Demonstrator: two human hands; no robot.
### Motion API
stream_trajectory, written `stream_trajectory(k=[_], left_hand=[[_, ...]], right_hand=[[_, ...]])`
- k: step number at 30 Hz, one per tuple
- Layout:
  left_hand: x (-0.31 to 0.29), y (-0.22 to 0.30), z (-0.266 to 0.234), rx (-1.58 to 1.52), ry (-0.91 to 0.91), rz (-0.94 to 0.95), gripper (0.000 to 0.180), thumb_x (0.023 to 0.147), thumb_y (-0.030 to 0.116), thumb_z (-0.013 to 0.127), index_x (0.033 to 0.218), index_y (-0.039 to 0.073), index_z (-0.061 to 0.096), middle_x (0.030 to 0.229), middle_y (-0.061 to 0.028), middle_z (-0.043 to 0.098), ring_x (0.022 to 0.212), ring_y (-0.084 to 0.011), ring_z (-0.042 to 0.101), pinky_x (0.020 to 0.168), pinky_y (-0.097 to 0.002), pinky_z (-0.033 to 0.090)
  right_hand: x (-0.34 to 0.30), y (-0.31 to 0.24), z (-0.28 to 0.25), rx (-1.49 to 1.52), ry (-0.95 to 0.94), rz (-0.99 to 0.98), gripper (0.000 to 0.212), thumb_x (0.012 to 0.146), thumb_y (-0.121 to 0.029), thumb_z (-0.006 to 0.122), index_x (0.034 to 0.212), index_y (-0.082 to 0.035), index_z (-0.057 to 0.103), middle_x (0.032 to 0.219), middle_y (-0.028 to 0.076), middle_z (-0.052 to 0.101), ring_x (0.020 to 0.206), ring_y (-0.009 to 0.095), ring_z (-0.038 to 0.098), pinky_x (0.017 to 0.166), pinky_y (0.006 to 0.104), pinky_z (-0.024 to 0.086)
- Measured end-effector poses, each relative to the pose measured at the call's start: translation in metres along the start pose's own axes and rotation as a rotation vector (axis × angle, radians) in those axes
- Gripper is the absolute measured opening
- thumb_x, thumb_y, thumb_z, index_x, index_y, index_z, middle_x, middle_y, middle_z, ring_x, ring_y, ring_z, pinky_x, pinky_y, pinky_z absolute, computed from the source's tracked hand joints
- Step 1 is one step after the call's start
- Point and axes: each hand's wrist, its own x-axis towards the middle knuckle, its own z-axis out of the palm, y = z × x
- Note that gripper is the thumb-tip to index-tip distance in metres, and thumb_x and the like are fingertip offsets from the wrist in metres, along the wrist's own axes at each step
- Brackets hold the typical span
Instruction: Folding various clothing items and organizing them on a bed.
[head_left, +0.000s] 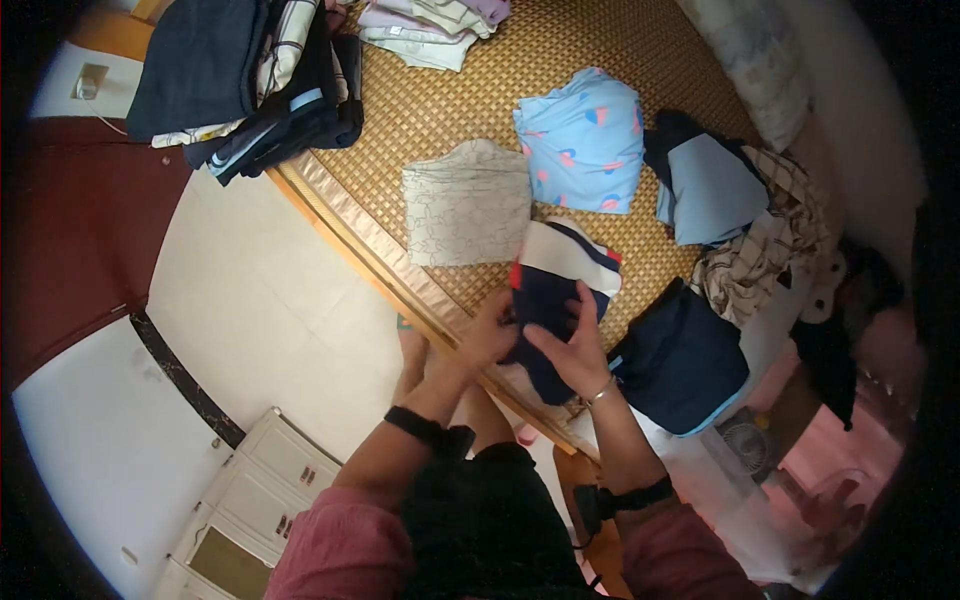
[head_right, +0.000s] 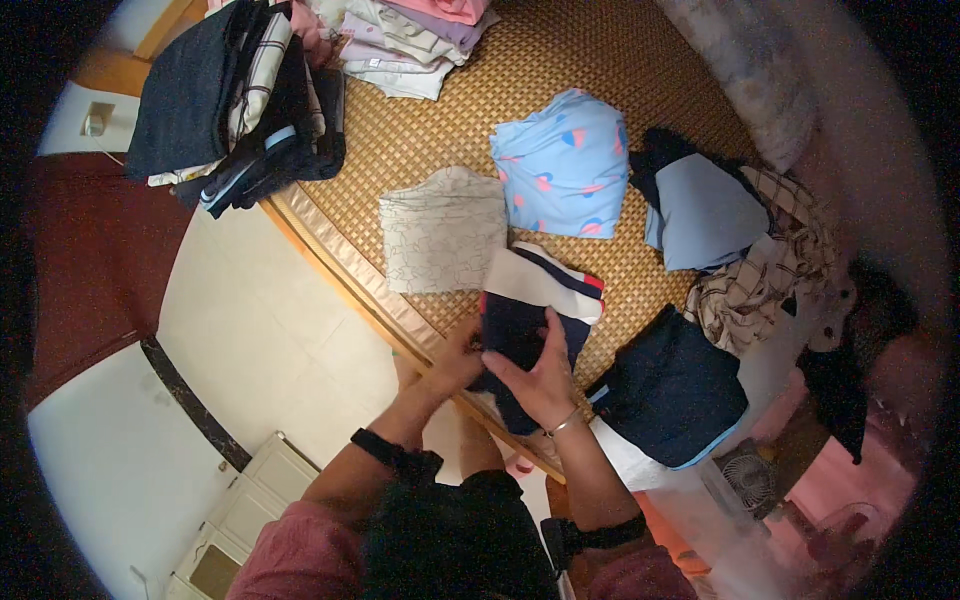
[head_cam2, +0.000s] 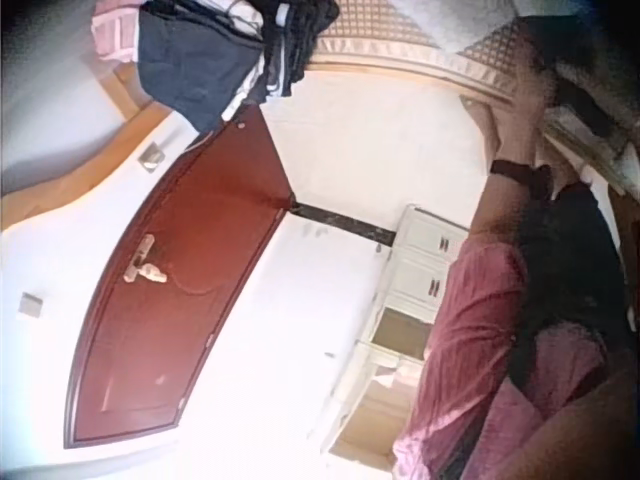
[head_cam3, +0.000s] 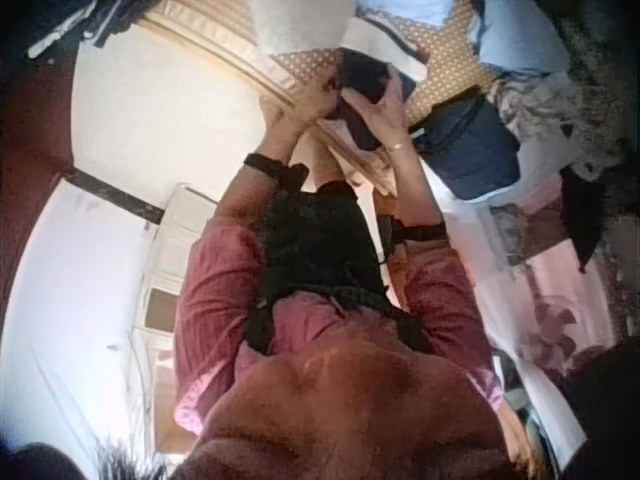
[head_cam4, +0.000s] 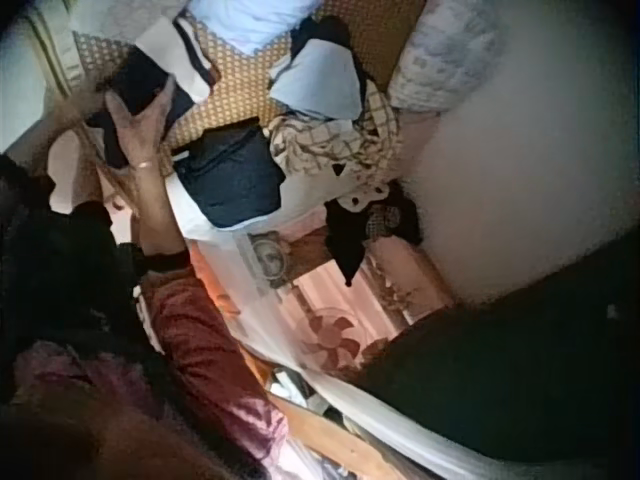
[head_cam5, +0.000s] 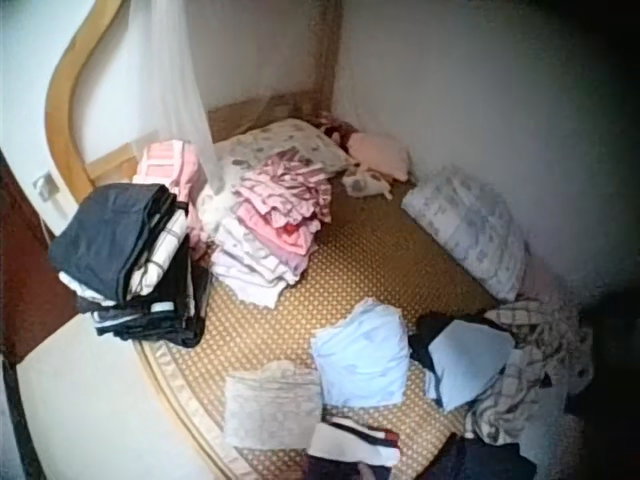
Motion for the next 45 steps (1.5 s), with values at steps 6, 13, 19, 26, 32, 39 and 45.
stream_trajectory(k=[6,13,19,26,32,39,45], left_hand=[[-0.029,0.068,0.0,0.035,-0.015,-0.032,0.018,0.07,-0.002,0.058,0.08,0.007,0.046,0.075,0.0021,0.04,0.072,-0.01,0.04,0.061,-0.0243,0.035],[-0.005,0.125,-0.104,-0.391,0.041,-0.026,0.056,0.066,0.0,0.053,0.121,0.004,0.045,0.109,-0.0068,0.058,0.101,-0.0176,0.055,0.09,-0.0303,0.043],[0.005,0.065,-0.196,0.203,0.311,-0.365,0.05,0.086,0.04,0.056,0.126,0.015,0.038,0.115,-0.0026,0.049,0.102,-0.014,0.05,0.079,-0.0277,0.041],[0.021,0.052,-0.125,1.188,0.272,0.182,0.118,0.046,0.02,0.087,0.137,-0.001,0.015,0.134,-0.0287,0.028,0.121,-0.0408,0.036,0.1,-0.0403,0.034],[0.039,0.028,-0.158,0.997,0.446,0.334,0.08,0.066,-0.001,0.065,0.135,-0.001,0.025,0.127,-0.0228,0.043,0.118,-0.0359,0.041,0.101,-0.0367,0.031],[0.027,0.059,-0.229,-0.274,0.654,0.132,0.034,0.085,0.015,0.061,0.115,0.001,0.053,0.105,-0.005,0.058,0.094,-0.0125,0.053,0.084,-0.0257,0.042],[0.007,0.09,-0.181,0.121,0.621,0.276,0.038,0.083,0.008,0.06,0.118,-0.002,0.05,0.112,-0.0068,0.056,0.1,-0.0172,0.053,0.092,-0.0294,0.039]], right_hand=[[-0.024,-0.017,-0.076,0.486,0.066,0.006,0.057,0.069,0.005,0.057,0.123,0.001,0.039,0.115,0.009,0.052,0.103,0.018,0.052,0.09,0.0291,0.04],[-0.005,0.118,-0.141,0.659,0.309,0.137,0.043,0.071,0.01,0.051,0.112,-0.002,0.048,0.098,0.005,0.056,0.087,0.011,0.054,0.079,0.0235,0.044],[0.021,0.071,-0.036,-0.086,0.367,-0.092,0.057,0.071,-0.012,0.07,0.12,-0.002,0.042,0.108,0.014,0.051,0.098,0.025,0.051,0.087,0.0331,0.042],[0.042,0.017,0.03,-0.797,-0.004,0.32,0.107,0.065,-0.036,0.078,0.142,-0.019,0.005,0.14,0.03,0.009,0.128,0.05,0.014,0.101,0.0542,0.027],[0.049,0.061,0.002,-0.311,0.277,0.095,0.076,0.059,0.007,0.064,0.129,-0.007,0.04,0.116,0.016,0.055,0.107,0.032,0.054,0.092,0.0371,0.043],[-0.03,0.108,-0.161,0.87,0.527,0.285,0.027,0.074,-0.002,0.065,0.1,0.003,0.059,0.094,0.008,0.064,0.086,0.02,0.061,0.08,0.0325,0.049],[-0.063,0.101,-0.171,0.745,0.633,0.117,0.029,0.075,0.001,0.062,0.103,0.0,0.058,0.097,0.008,0.062,0.087,0.02,0.06,0.079,0.0326,0.048]])
